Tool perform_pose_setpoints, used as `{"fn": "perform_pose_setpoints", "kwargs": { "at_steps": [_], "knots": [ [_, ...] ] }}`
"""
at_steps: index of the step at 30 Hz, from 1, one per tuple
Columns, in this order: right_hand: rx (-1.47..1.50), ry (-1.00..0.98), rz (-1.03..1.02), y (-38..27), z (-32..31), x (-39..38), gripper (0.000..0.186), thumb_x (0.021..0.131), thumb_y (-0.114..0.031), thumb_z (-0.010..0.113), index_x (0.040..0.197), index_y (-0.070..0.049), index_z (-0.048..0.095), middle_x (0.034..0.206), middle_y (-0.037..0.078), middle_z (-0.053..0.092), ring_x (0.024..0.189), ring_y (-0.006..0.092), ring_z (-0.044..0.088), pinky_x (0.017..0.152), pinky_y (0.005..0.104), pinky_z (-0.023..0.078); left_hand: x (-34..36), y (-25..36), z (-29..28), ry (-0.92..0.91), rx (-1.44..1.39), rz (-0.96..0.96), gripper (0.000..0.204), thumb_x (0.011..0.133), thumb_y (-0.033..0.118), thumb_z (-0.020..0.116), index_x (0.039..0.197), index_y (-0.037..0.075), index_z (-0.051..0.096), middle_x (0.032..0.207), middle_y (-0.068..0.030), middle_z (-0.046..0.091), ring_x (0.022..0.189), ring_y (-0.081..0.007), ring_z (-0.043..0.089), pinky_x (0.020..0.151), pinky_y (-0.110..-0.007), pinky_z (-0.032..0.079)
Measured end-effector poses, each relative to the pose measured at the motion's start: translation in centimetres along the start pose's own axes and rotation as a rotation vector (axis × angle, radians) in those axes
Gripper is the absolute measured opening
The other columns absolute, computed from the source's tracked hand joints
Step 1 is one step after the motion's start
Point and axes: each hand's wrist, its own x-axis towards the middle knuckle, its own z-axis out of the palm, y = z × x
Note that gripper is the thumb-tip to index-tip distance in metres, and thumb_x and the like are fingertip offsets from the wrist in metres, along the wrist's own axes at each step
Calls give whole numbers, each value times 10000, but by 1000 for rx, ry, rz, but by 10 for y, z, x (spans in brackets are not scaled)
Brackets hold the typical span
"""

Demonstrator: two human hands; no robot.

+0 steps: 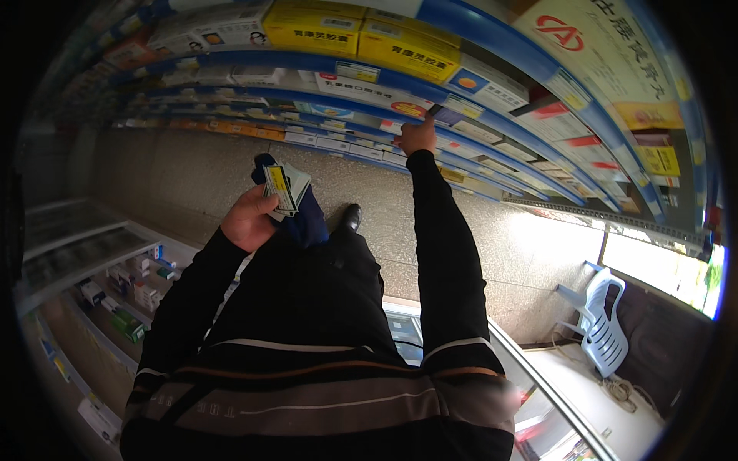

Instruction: The person wipes the front edges of pharmacy shelves with a blue cloth, moving along the aisle and cleaning multiple sections. They occasionally pause to pick up and inspect small boxes before returning them to the shelves.

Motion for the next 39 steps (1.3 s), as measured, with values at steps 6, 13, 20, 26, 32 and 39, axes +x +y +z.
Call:
{"fn": "perform_pose_setpoints", "kwargs": {
  "at_steps": [6, 13, 20, 26, 32, 39],
  "knots": [
    [6, -66, -42, 6, 9, 6, 787, 907, -45, 636, 1575, 25, 225, 933, 211, 728, 683, 275, 745, 493, 374, 568, -5, 9, -2, 151, -15, 41, 362, 1020, 160, 623, 1321, -26, 549, 1193, -114, 675, 1107, -216, 669, 953, -393, 548],
    [-62, -340, -135, -10, -6, -40, 608, 940, -219, 688, 1467, 13, 492, 964, 159, 742, 812, 209, 745, 712, 331, 604, 12, 4, 21, 269, 274, 69, 325, 990, 152, 658, 1258, -29, 624, 1136, -112, 693, 1068, -177, 676, 926, -354, 544],
    [30, -759, -338, -85, 13, -138, 456, 905, -203, 811, 1270, 27, 661, 1066, 122, 738, 968, 149, 693, 815, 285, 567, 34, 0, 19, 201, 543, -16, 383, 973, 135, 708, 1307, -38, 635, 1120, -80, 695, 1033, -145, 650, 899, -316, 515],
    [130, -646, -234, -80, 15, -143, 331, 906, -140, 797, 1161, 45, 695, 937, 86, 760, 814, 106, 694, 737, 255, 553, 40, 8, 25, 102, 517, -23, 417, 971, 96, 705, 1347, -56, 606, 1181, -91, 676, 1066, -156, 642, 919, -315, 509],
    [155, -574, -171, -71, 24, -140, 321, 917, -120, 774, 1173, 25, 645, 903, 69, 732, 814, 114, 687, 688, 254, 528, 42, 16, 13, 69, 490, -61, 440, 981, 101, 688, 1363, -84, 575, 1219, -109, 668, 1083, -166, 646, 952, -326, 513],
    [170, -670, -5, -32, -17, -99, 485, 927, -25, 719, 1372, 43, 537, 1093, 171, 684, 927, 227, 731, 787, 330, 646, 8, 11, -21, 241, 428, -79, 314, 981, 111, 684, 1246, -56, 660, 1157, -115, 712, 1063, -168, 674, 960, -329, 517]
  ]
}}
